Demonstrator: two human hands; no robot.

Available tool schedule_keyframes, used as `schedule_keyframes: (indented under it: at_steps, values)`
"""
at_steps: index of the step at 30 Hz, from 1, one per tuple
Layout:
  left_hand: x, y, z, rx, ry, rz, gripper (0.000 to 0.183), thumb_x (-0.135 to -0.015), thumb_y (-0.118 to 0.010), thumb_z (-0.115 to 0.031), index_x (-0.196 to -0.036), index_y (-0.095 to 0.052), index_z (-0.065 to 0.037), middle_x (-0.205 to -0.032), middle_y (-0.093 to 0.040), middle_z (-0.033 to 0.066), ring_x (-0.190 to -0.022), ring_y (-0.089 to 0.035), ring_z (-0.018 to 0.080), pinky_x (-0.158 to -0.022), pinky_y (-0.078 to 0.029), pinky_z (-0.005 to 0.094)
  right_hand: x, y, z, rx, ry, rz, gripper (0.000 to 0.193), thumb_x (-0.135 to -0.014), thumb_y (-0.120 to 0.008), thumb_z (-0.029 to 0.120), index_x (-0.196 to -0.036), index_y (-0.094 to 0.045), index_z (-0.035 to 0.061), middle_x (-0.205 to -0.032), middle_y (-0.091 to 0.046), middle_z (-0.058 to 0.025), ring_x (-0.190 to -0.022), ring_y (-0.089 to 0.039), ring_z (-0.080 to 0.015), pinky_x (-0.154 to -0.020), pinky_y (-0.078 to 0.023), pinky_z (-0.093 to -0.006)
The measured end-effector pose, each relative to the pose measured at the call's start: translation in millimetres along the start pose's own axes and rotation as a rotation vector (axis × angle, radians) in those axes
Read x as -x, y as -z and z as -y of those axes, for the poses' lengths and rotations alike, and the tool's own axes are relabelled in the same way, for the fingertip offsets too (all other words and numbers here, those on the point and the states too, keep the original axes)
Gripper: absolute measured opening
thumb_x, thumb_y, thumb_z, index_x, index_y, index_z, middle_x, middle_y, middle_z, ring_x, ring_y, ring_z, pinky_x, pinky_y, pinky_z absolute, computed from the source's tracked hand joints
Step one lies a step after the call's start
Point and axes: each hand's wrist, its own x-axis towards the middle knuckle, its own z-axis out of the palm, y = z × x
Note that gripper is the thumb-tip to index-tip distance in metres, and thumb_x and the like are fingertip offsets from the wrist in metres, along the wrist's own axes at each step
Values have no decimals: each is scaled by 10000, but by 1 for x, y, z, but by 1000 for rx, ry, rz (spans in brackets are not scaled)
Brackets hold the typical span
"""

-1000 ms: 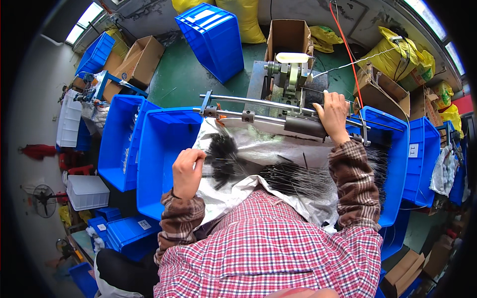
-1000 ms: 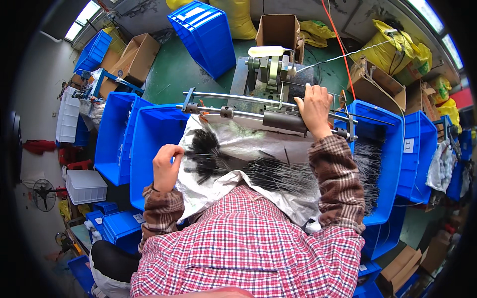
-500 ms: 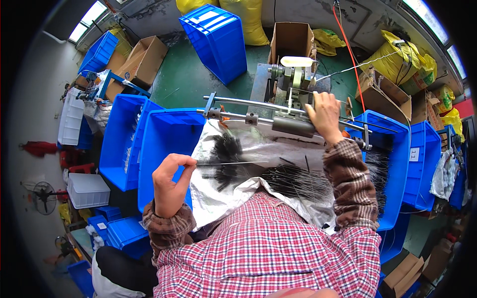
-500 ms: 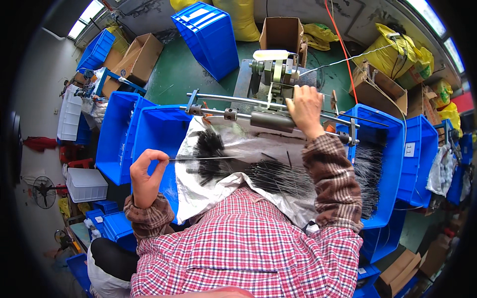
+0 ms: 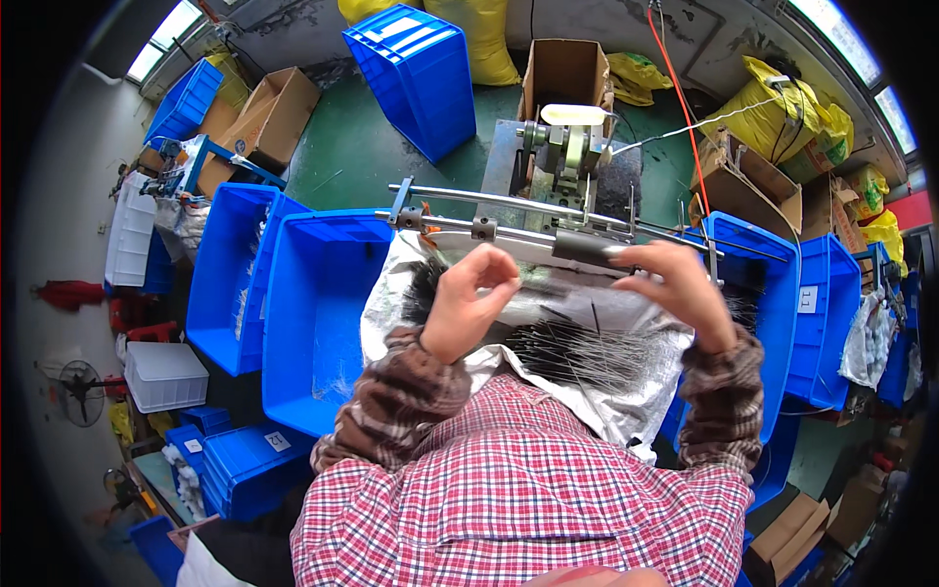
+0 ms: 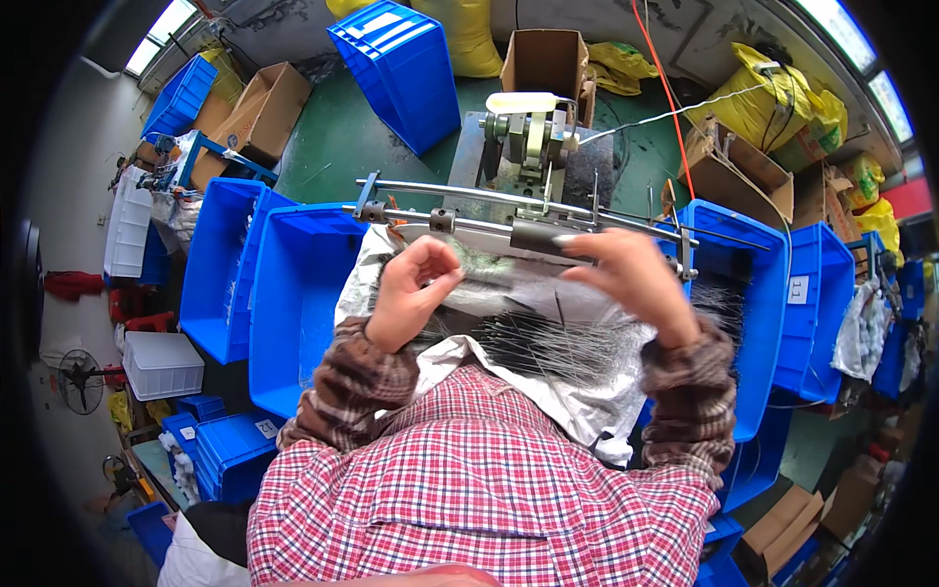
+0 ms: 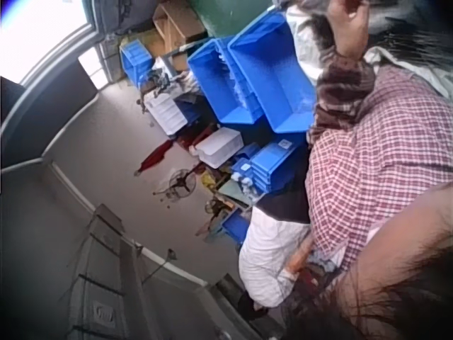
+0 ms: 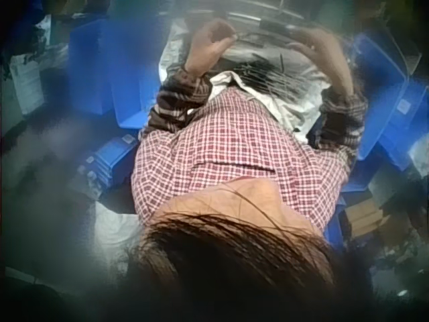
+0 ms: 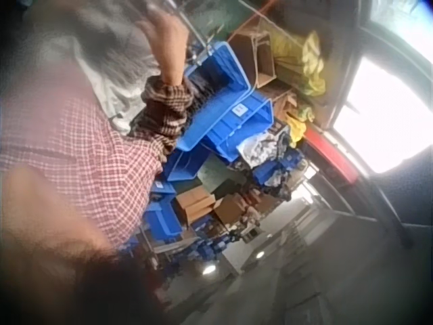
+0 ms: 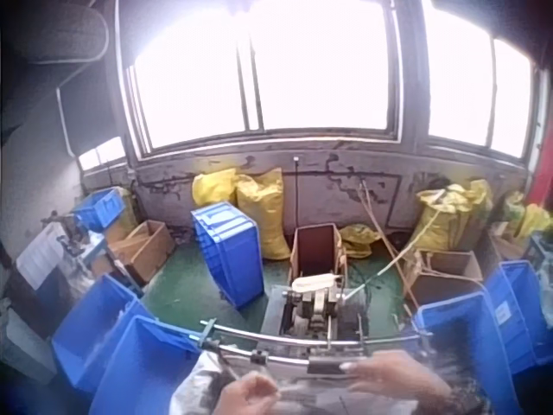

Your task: The person operates a wire processing machine to assemble or process fine metal wires.

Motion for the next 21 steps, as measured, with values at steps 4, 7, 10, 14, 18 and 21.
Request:
schedule_keyframes:
  at_steps: [4, 7, 10, 14, 18, 21]
  values:
    - [-9, -15, 0, 66, -45, -38, 187, -855, -630, 30, -1019, -557, -21, -915, -606, 22, -864, -594, 88, -807, -473, 225, -26, -62, 22, 34, 383, -165, 154, -782, -638, 59, -935, -635, 46, -770, -594, -97, -780, -593, -267, -701, -479, -391]
    - [1, 11, 15, -296, -133, -199, 325, -807, -668, -28, -1116, -566, -36, -968, -628, 104, -851, -649, 208, -783, -515, 300, -63, -58, -35, 351, 231, -405, 180, -782, -567, 15, -941, -645, 50, -760, -591, -81, -750, -577, -258, -680, -463, -389]
    - [23, 46, 43, -786, -138, -203, 345, -767, -694, -61, -1093, -587, -31, -985, -588, 125, -907, -593, 286, -806, -478, 367, -94, -57, -94, 582, 103, -490, 182, -786, -556, 42, -925, -666, 84, -758, -586, -58, -763, -560, -241, -686, -440, -371]
    - [58, 68, 89, -1043, -37, -214, 267, -748, -698, -65, -1001, -615, -41, -956, -567, 117, -937, -552, 317, -830, -448, 420, -107, -60, -112, 725, 106, -543, 173, -794, -553, 85, -896, -690, 114, -776, -576, -29, -815, -541, -216, -722, -409, -351]
    - [67, 73, 92, -1060, 10, -227, 208, -747, -691, -52, -943, -623, -43, -927, -567, 116, -916, -565, 308, -801, -459, 408, -106, -60, -111, 713, 98, -528, 204, -794, -558, 83, -931, -705, 119, -791, -576, -19, -837, -532, -209, -740, -395, -348]
    - [65, 73, 87, -1071, -27, -273, 160, -755, -674, -30, -909, -635, -47, -899, -572, 112, -880, -578, 301, -770, -469, 394, -108, -60, -112, 691, 121, -524, 222, -794, -559, 76, -954, -708, 114, -793, -578, -22, -839, -529, -210, -743, -394, -345]
